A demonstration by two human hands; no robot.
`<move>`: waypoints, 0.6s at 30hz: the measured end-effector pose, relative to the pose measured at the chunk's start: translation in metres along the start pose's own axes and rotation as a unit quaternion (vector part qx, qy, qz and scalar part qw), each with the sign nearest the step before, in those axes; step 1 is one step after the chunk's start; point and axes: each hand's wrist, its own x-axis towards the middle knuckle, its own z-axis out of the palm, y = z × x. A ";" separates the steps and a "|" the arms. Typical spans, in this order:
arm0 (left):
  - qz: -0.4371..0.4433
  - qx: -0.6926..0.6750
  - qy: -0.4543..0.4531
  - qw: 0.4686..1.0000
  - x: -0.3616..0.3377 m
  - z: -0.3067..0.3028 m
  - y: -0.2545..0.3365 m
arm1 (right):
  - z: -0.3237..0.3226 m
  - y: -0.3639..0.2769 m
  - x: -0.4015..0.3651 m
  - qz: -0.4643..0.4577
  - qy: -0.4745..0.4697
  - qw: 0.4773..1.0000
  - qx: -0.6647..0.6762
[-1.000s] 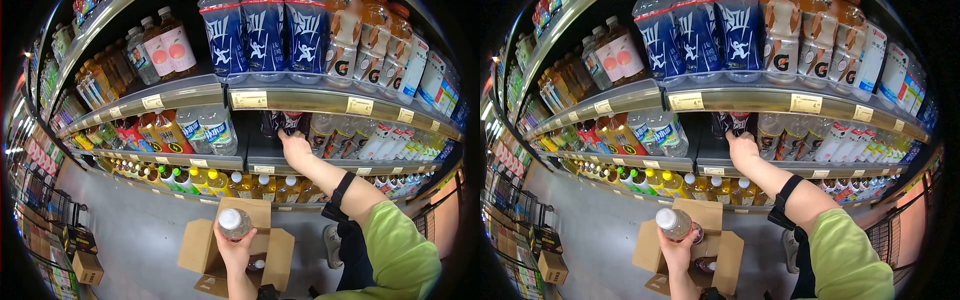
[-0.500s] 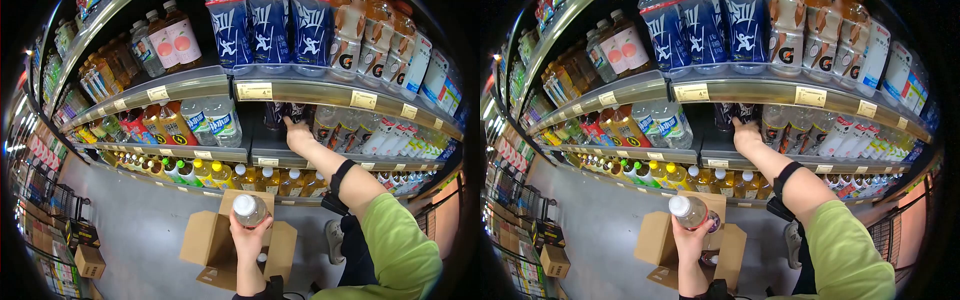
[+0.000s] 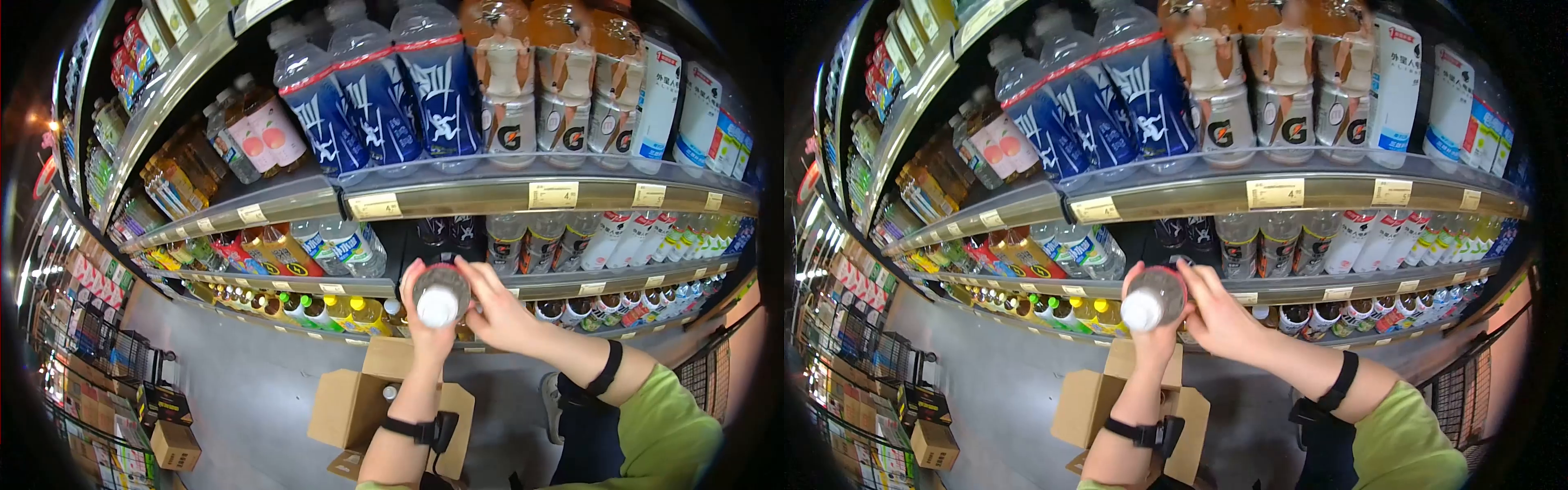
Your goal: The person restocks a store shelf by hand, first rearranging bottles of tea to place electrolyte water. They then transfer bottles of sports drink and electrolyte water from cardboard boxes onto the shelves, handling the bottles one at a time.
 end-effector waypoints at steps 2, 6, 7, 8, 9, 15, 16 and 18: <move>0.059 0.073 0.012 0.995 0.024 0.015 -0.013 | 0.005 0.029 0.010 -0.018 0.036 0.999 -0.002; -0.117 -0.079 -0.006 0.990 0.041 0.036 -0.031 | 0.006 0.059 0.016 0.012 0.049 0.999 0.017; -0.133 -0.101 -0.002 0.986 0.045 0.038 -0.032 | 0.006 0.059 0.016 0.064 0.032 0.996 0.058; -0.112 -0.106 -0.001 0.988 0.052 0.038 -0.032 | 0.007 0.061 0.015 0.118 0.013 0.988 0.099; -0.125 -0.107 -0.009 0.986 0.053 0.036 -0.033 | 0.009 0.068 0.015 0.114 -0.001 0.985 0.127; -0.216 -0.125 0.001 0.968 0.055 0.026 -0.035 | 0.015 0.067 0.014 0.041 -0.003 0.999 0.018; -0.300 -0.156 0.035 0.940 0.057 0.027 -0.030 | 0.015 0.067 0.015 0.042 -0.015 0.999 0.004; -0.334 -0.171 0.053 0.926 0.066 0.022 -0.034 | 0.022 0.072 0.013 0.048 -0.028 0.998 0.003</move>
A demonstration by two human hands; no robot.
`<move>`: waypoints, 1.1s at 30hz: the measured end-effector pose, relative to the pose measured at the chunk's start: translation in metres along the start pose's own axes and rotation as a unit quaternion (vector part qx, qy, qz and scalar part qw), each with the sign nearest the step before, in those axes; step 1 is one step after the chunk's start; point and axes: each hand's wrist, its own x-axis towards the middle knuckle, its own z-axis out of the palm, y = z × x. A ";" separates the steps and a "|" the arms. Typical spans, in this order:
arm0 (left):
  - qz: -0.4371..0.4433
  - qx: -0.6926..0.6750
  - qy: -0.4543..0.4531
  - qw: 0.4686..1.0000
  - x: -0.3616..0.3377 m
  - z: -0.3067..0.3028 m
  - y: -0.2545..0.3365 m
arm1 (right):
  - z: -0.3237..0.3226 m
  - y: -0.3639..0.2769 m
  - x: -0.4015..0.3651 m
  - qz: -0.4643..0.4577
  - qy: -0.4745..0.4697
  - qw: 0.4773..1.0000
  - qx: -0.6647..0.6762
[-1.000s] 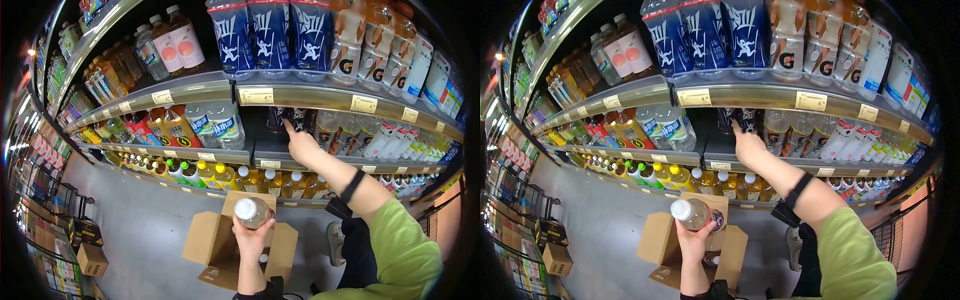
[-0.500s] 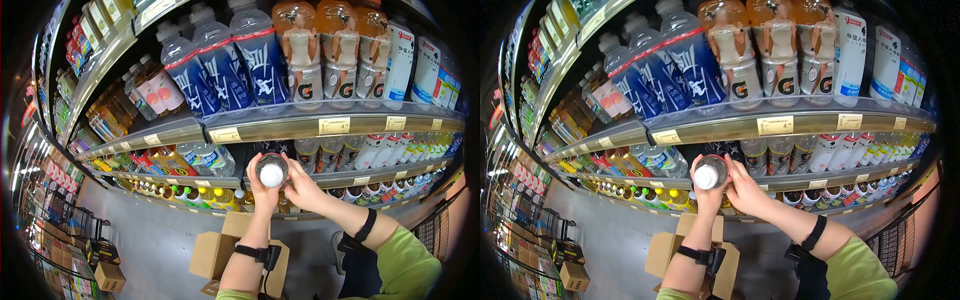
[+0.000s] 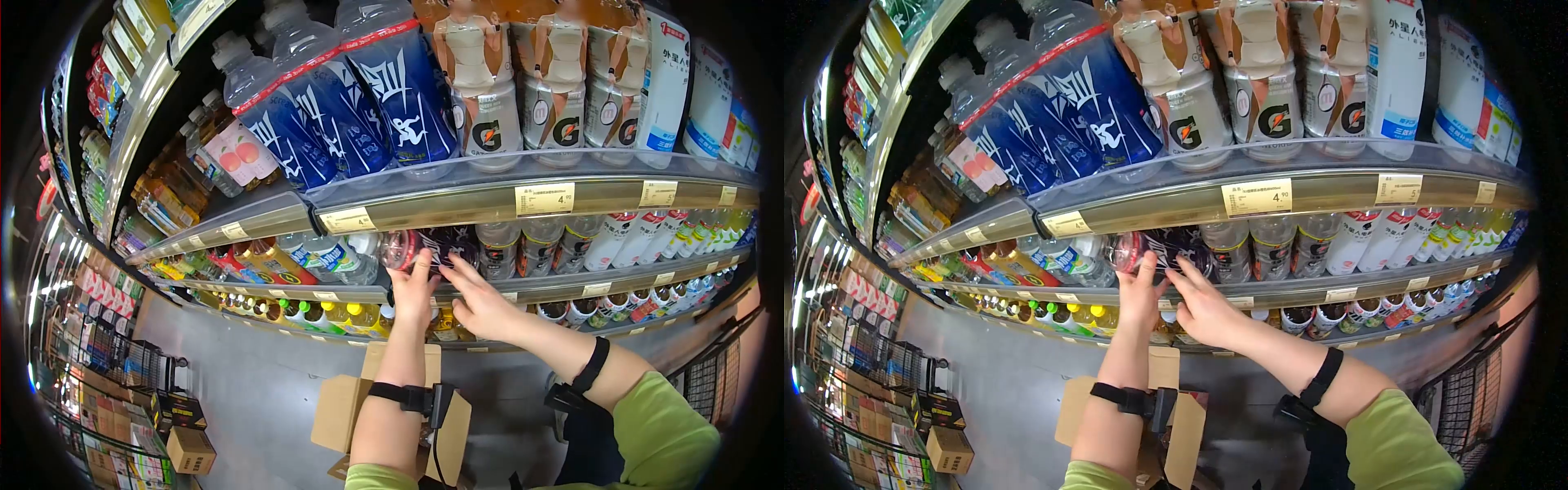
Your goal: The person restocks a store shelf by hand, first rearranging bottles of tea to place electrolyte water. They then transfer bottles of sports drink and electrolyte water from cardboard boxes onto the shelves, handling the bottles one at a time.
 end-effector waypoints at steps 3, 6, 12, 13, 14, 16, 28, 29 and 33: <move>-0.019 0.023 -0.013 0.999 0.011 -0.007 0.011 | 0.002 -0.003 -0.005 0.006 -0.005 0.999 0.033; -0.017 0.102 -0.051 0.993 0.019 -0.014 0.016 | -0.003 -0.001 -0.012 0.004 0.012 1.000 0.003; 0.110 0.289 -0.158 0.938 0.045 -0.011 0.008 | -0.007 0.004 -0.017 0.014 0.029 0.999 0.003; 0.114 0.273 -0.172 0.940 0.026 0.007 0.025 | -0.007 0.006 -0.018 0.010 0.044 0.999 -0.003; 0.113 0.272 -0.172 0.940 0.025 0.011 0.028 | -0.007 0.006 -0.018 0.011 0.043 0.999 -0.004; 0.130 0.329 -0.259 0.899 0.028 0.016 0.033 | -0.010 0.002 -0.020 0.016 0.035 0.999 0.000; 0.184 0.319 -0.111 0.923 0.019 0.013 -0.010 | -0.009 0.002 -0.031 0.030 0.077 0.995 -0.049; 0.175 0.285 -0.148 0.931 0.022 0.011 -0.009 | -0.010 0.002 -0.031 0.031 0.076 0.995 -0.049; 0.175 0.255 -0.196 0.931 0.027 0.004 -0.010 | -0.009 -0.005 -0.033 0.026 0.063 0.997 -0.022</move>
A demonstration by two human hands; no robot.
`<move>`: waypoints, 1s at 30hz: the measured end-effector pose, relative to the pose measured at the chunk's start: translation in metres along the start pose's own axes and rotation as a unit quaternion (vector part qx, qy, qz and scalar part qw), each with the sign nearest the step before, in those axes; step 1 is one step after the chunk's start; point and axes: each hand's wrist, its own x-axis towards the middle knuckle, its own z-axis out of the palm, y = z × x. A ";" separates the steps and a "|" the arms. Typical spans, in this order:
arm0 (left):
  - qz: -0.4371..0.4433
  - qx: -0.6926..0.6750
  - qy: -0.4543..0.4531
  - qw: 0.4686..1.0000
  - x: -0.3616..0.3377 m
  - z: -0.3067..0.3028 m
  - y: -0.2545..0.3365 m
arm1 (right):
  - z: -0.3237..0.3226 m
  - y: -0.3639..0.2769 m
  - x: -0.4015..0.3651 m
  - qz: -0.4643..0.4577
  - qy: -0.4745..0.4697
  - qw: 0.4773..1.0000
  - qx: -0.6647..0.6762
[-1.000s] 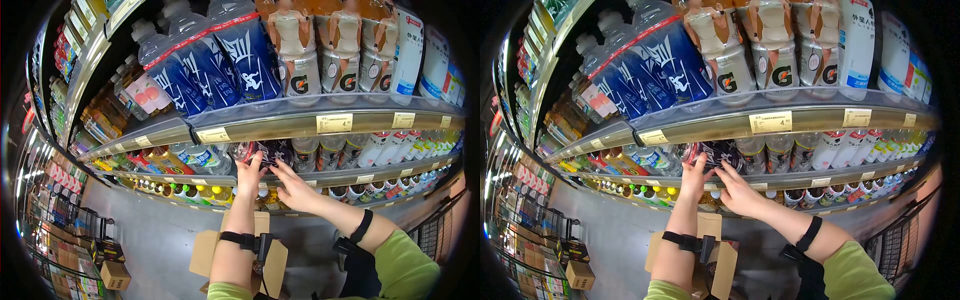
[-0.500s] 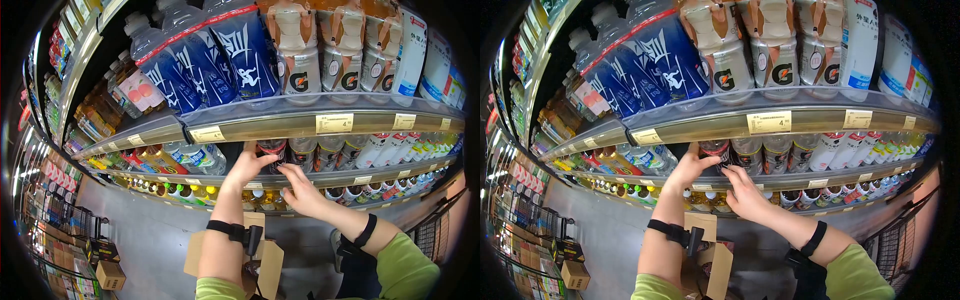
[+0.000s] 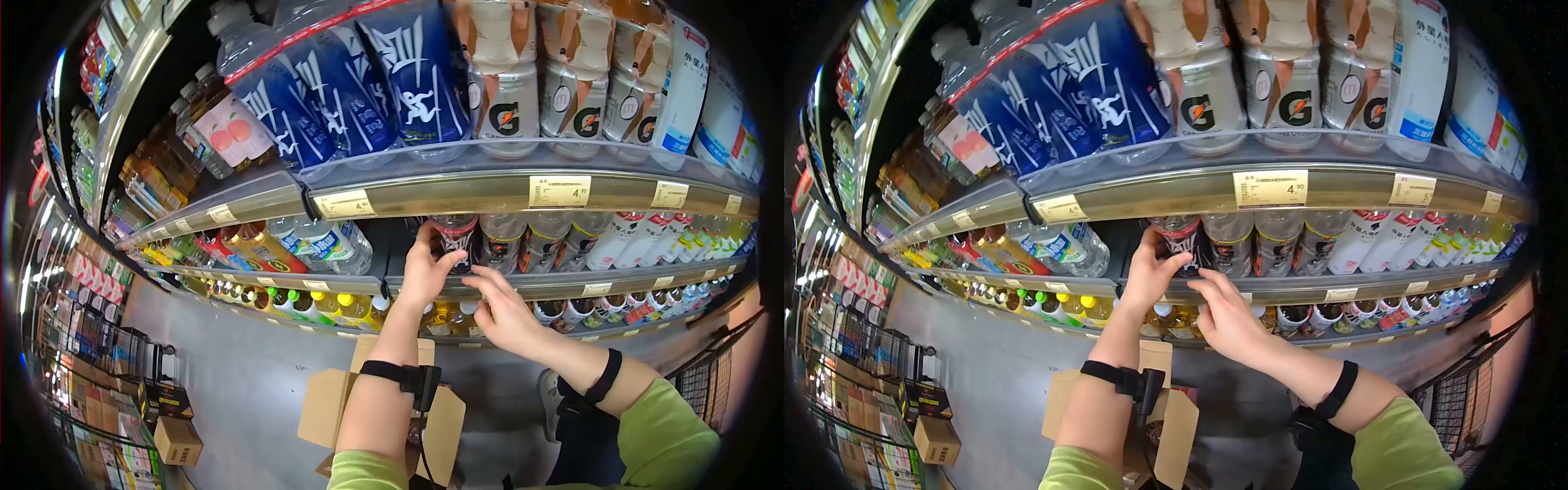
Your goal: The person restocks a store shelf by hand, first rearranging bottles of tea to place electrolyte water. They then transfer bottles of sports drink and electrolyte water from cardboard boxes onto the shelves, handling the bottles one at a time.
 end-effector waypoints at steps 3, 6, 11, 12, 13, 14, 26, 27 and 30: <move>-0.015 -0.040 -0.016 0.999 0.000 0.000 -0.014 | 0.008 -0.003 0.000 -0.014 -0.002 1.000 -0.015; 0.045 0.120 0.008 0.992 -0.015 -0.004 -0.013 | 0.013 -0.006 -0.003 -0.030 -0.014 0.999 -0.034; -0.059 -0.082 0.203 0.974 -0.100 -0.045 0.073 | 0.019 -0.022 -0.007 -0.065 -0.063 0.996 -0.024; -0.062 -0.128 0.246 0.959 -0.125 -0.063 0.076 | 0.026 -0.033 -0.008 -0.062 -0.074 0.995 -0.031; -0.102 -0.191 0.311 0.926 -0.151 -0.076 0.096 | 0.037 -0.039 -0.010 -0.056 -0.107 0.993 -0.013; -0.127 -0.227 0.373 0.891 -0.178 -0.090 0.103 | 0.050 -0.046 -0.011 -0.053 -0.154 0.986 -0.021; -0.203 -0.400 0.620 0.644 -0.315 -0.139 0.040 | 0.301 -0.041 -0.116 -0.066 -0.722 0.626 -0.287; -0.175 -0.396 0.608 0.665 -0.313 -0.139 0.041 | 0.308 -0.039 -0.129 -0.075 -0.733 0.610 -0.292; -0.199 -0.405 0.577 0.681 -0.316 -0.141 0.043 | 0.335 -0.015 -0.165 -0.101 -0.762 0.569 -0.294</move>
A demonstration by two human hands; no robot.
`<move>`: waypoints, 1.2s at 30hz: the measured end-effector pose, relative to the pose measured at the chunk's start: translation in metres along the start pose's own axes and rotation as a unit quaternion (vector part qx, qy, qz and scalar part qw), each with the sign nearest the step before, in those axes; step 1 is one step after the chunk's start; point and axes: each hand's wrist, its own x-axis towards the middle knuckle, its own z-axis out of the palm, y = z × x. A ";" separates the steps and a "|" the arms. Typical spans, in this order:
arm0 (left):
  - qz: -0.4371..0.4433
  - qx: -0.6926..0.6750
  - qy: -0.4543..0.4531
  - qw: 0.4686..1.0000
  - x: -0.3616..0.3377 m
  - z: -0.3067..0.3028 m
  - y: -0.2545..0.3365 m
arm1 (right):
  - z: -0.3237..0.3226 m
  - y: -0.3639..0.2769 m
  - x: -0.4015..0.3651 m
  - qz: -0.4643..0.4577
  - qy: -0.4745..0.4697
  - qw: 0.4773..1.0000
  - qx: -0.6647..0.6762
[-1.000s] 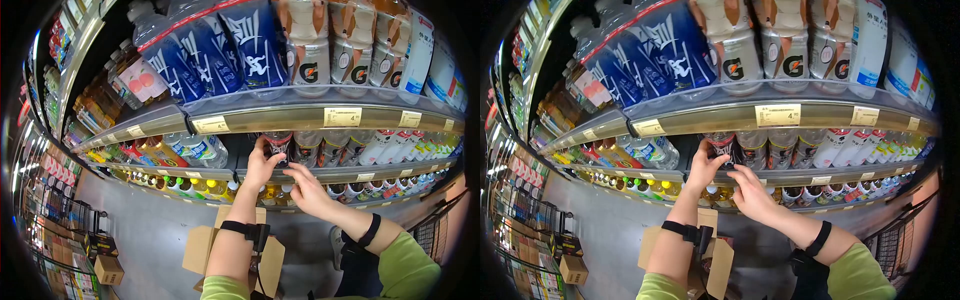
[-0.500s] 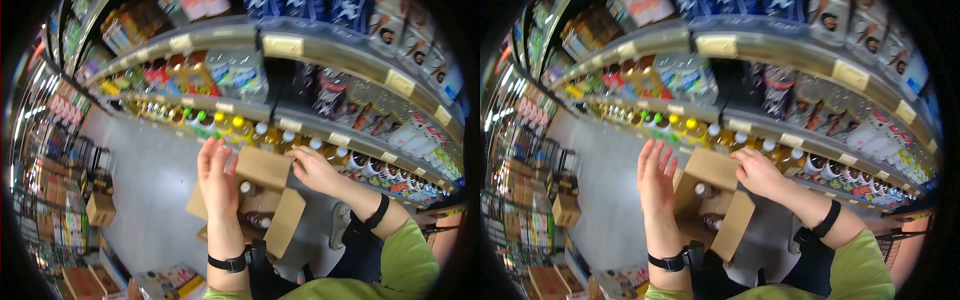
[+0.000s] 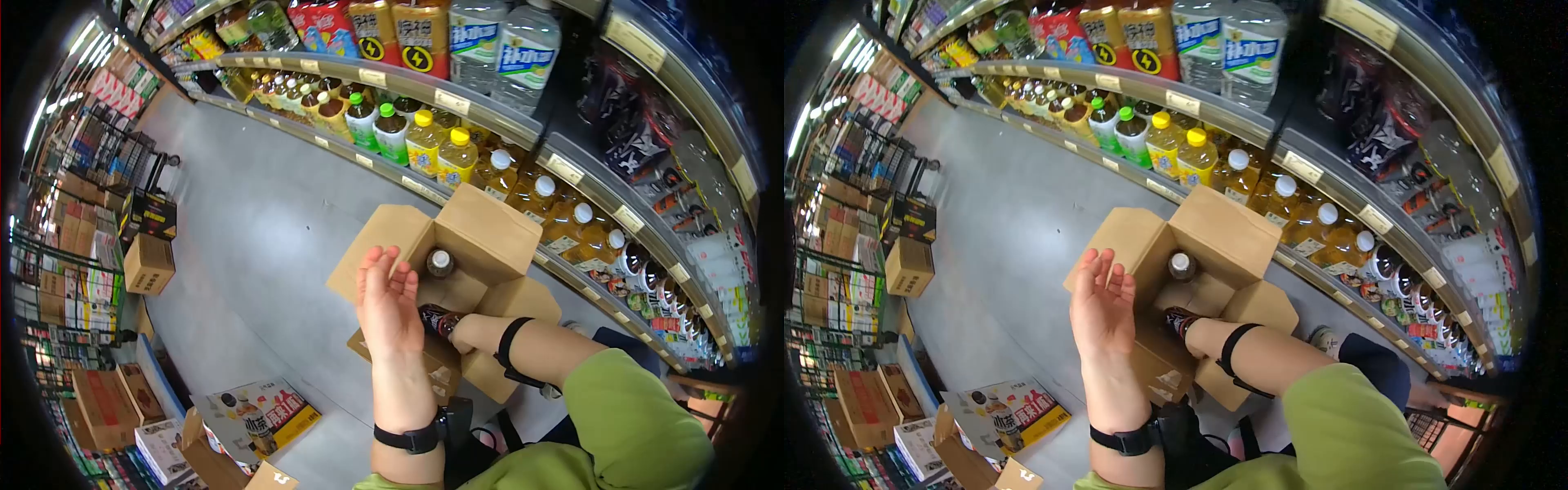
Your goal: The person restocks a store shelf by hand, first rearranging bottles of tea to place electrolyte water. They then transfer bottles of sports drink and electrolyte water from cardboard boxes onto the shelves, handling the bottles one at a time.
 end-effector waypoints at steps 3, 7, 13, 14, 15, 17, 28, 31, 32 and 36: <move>-0.025 -0.010 -0.008 1.000 0.001 0.000 0.007 | 0.029 0.014 0.037 -0.028 -0.006 1.000 -0.008; -0.003 -0.032 -0.005 0.999 0.007 -0.003 0.011 | 0.040 0.038 0.064 -0.075 0.039 0.996 -0.011; 0.018 0.027 -0.025 0.999 0.005 -0.002 0.010 | -0.075 0.031 -0.086 -0.062 0.210 0.951 0.218; 0.029 0.055 -0.042 0.997 0.004 0.001 0.010 | -0.086 0.034 -0.117 -0.082 0.248 0.938 0.227; 0.029 0.052 -0.051 0.997 0.003 0.003 0.010 | -0.096 0.037 -0.148 -0.102 0.287 0.924 0.233; 0.043 0.182 -0.162 0.969 -0.001 0.004 0.005 | -0.107 0.047 -0.203 -0.120 0.358 0.873 0.309; 0.187 0.462 -0.396 0.771 -0.021 0.033 -0.091 | -0.128 0.063 -0.349 -0.084 0.598 0.595 0.530; 0.219 0.538 -0.357 0.732 -0.031 0.045 -0.105 | -0.107 0.065 -0.339 -0.070 0.639 0.622 0.446; 0.281 0.555 -0.341 0.705 -0.032 0.047 -0.112 | -0.104 0.054 -0.356 -0.013 0.642 0.656 0.396; 0.278 0.503 -0.319 0.753 -0.015 0.049 -0.141 | -0.087 0.040 -0.385 0.007 0.656 0.685 0.317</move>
